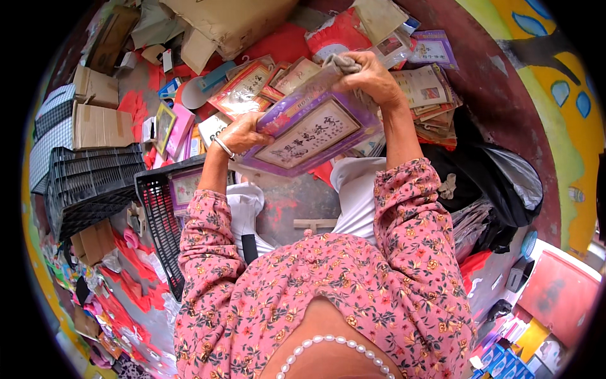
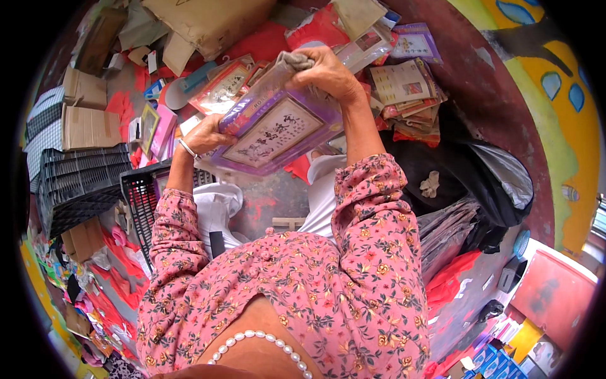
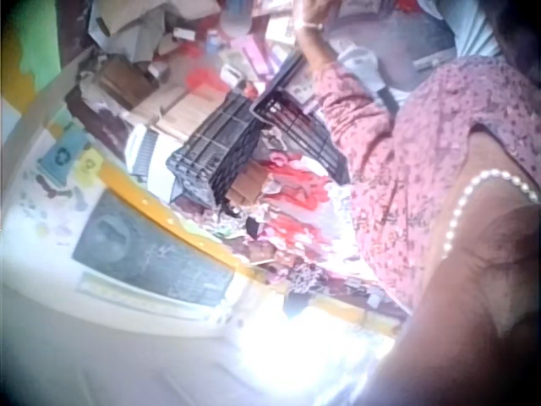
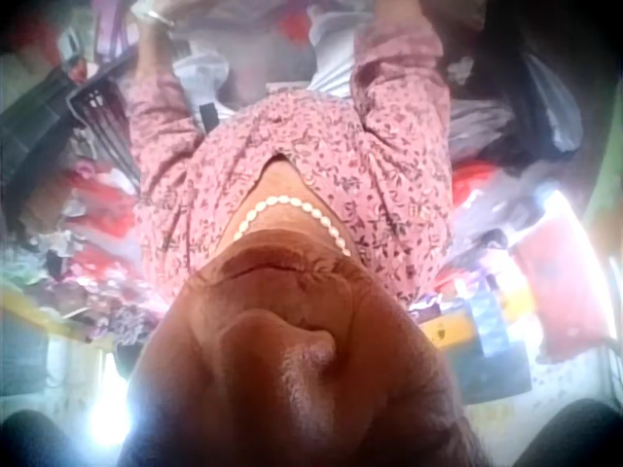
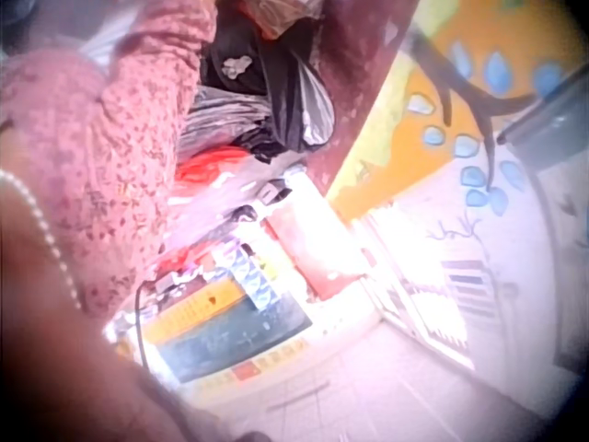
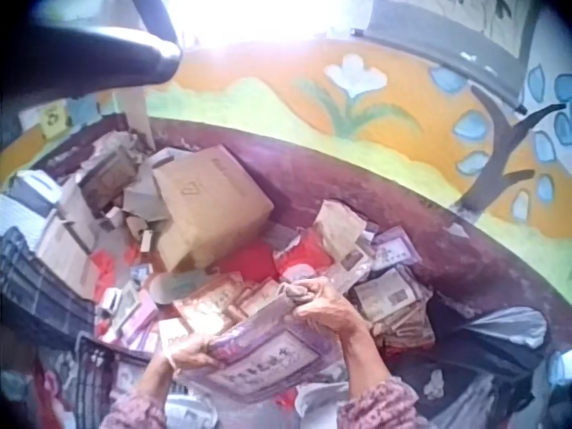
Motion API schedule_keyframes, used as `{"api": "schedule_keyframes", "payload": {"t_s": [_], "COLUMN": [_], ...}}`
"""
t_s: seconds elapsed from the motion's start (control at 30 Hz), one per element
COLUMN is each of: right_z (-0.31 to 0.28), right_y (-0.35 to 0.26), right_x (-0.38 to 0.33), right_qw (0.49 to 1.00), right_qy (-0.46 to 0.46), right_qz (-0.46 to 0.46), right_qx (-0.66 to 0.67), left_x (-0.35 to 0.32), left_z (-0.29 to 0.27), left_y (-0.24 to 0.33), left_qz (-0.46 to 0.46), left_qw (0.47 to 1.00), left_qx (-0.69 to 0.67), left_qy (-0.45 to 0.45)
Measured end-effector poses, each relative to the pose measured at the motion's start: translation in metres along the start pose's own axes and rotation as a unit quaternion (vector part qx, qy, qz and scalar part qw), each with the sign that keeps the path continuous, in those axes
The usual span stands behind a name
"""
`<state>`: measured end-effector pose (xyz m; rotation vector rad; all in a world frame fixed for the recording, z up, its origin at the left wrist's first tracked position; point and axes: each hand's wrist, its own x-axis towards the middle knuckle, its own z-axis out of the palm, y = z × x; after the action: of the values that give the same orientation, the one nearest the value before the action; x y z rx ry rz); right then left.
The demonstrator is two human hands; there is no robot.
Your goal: The person sits on the floor and wipes the plastic packaging of several purple and red items with a cloth. They handle the items one at a time, wiping the front and back surfaces before placing them into a black plastic crate.
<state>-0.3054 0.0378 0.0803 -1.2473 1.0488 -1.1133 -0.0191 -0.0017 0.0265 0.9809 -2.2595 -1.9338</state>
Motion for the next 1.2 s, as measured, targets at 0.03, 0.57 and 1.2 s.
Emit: {"api": "schedule_keyframes", "payload": {"t_s": [0.03,0.57,1.2], "right_z": [-0.009,0.118,0.019], "right_y": [0.008,0.023,-0.006], "right_x": [0.004,0.028,0.029], "right_qw": [0.999,0.766,0.872], "right_qy": [0.019,0.123,0.467], "right_qz": [-0.022,-0.316,-0.139], "right_qx": [-0.028,-0.546,-0.045], "left_x": [-0.001,0.006,0.001], "left_z": [0.002,0.021,0.028], "left_y": [0.004,0.005,0.010], "left_qz": [-0.011,0.042,0.029], "left_qw": [1.000,0.976,0.927], "left_qx": [-0.024,-0.097,-0.352], "left_qy": [0.009,0.193,0.124]}}
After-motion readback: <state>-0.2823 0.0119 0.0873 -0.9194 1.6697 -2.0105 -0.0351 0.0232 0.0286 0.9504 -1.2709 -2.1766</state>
